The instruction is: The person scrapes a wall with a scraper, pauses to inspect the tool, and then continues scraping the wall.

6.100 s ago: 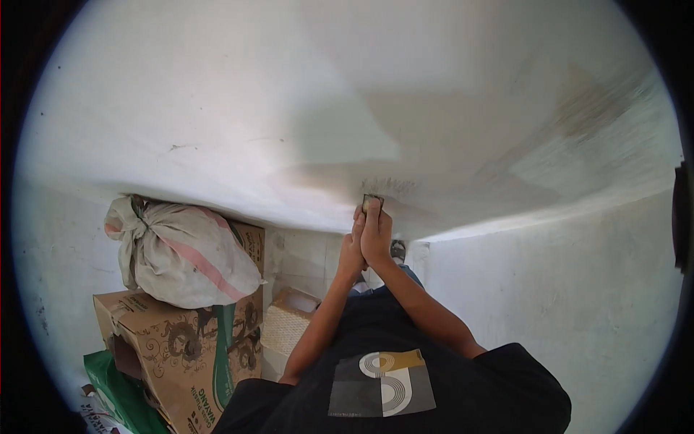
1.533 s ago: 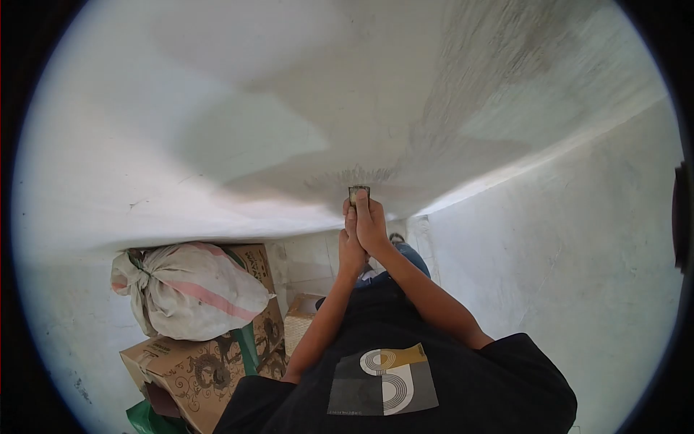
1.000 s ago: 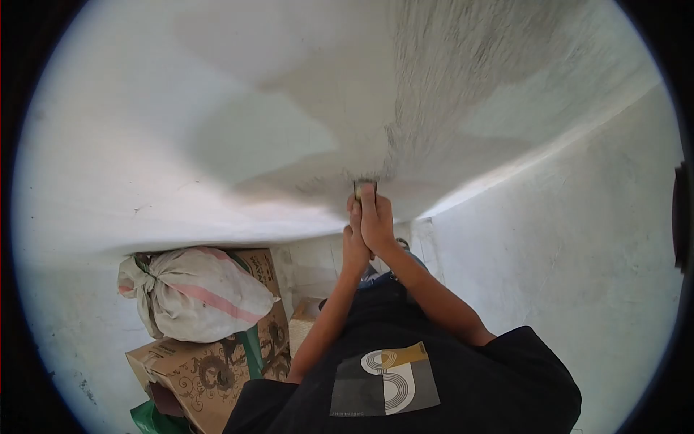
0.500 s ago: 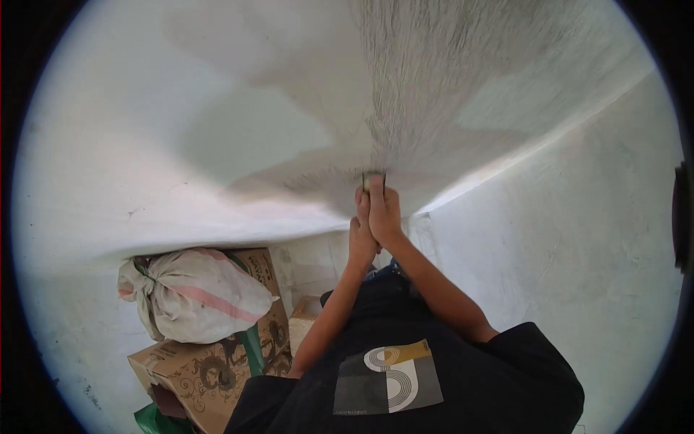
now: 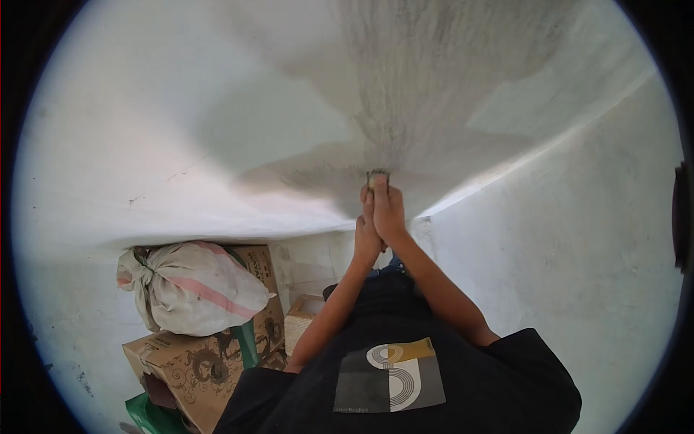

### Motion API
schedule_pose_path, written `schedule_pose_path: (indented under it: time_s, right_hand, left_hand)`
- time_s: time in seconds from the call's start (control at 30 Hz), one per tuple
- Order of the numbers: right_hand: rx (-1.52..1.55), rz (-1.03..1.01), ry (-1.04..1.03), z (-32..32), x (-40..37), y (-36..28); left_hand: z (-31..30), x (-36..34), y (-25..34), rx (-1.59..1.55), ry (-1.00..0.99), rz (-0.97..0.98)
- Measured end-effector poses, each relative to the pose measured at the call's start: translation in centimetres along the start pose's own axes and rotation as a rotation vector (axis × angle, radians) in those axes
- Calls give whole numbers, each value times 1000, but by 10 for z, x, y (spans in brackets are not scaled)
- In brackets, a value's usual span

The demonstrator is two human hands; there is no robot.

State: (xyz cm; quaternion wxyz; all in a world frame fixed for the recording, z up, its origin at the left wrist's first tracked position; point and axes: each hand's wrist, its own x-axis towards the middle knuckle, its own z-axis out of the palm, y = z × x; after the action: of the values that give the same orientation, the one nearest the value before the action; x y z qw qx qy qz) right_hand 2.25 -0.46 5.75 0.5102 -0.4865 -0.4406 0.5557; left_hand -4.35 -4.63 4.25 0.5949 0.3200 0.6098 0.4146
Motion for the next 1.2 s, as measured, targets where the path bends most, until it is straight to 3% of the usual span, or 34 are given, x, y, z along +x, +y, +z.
schedule_pose_path:
  time_s: [0.07, 0.17, 0.23, 0.37, 0.47, 0.53, 0.6, 0.67, 0.73, 0.77, 0.83, 0.87, 0.93, 0.97, 1.07, 1.13, 1.17, 1.2]
  right_hand:
    - [-8, -6, -19, -2, 7, 17]
    - [9, -4, -48, -1, 5, -19]
    - [-30, 17, -48, -2, -1, -13]
    - [-56, -63, -98, -7, 13, 7]
    - [3, -20, -153, -5, 10, -37]
    - [-55, -54, -135, -11, 12, 0]
    - [-99, -73, -118, -11, 13, 9]
    - [-66, -28, -163, -11, 13, -7]
    - [-80, -18, -160, -11, 9, -12]
    - [-83, -53, -155, -10, 14, -16]
    - [-82, -62, -160, -12, 14, 2]
    - [-79, -47, -151, -12, 13, 10]
    - [-89, -44, -177, -7, 19, -14]
    - [-103, -24, -190, -9, 13, -19]
    - [-90, -99, -168, -14, 22, 31]
    - [-87, -111, -172, -7, 19, 16]
    - [-91, -110, -159, -7, 15, 8]
    - [-98, -95, -161, -7, 13, -1]
  left_hand:
    - [4, 3, 3, -38, -14, 5]
    - [11, 6, -4, -25, 84, -40]
    - [14, 16, -22, -36, 158, 214]
    - [20, 27, -2, 62, 197, 296]
    - [28, 3, -15, 160, 224, 283]
    - [32, 6, -4, 216, 257, 331]
    - [28, 41, -54, 139, 263, 409]
    - [16, 53, -52, 56, 263, 472]
    - [-22, 27, -7, -367, -457, -51]
    - [-7, 26, -22, -374, -454, -48]
    - [31, 35, -55, 200, 268, 292]
    - [26, 37, -50, 198, 278, 297]
    - [17, 38, -46, -15, 61, 99]
    - [21, 32, -56, -21, 60, 80]
    - [36, 49, -88, 192, 321, 446]
    - [34, 57, -81, 346, 509, 698]
    - [21, 56, -71, 346, 513, 697]
    - [-3, 37, -29, 51, 134, 371]
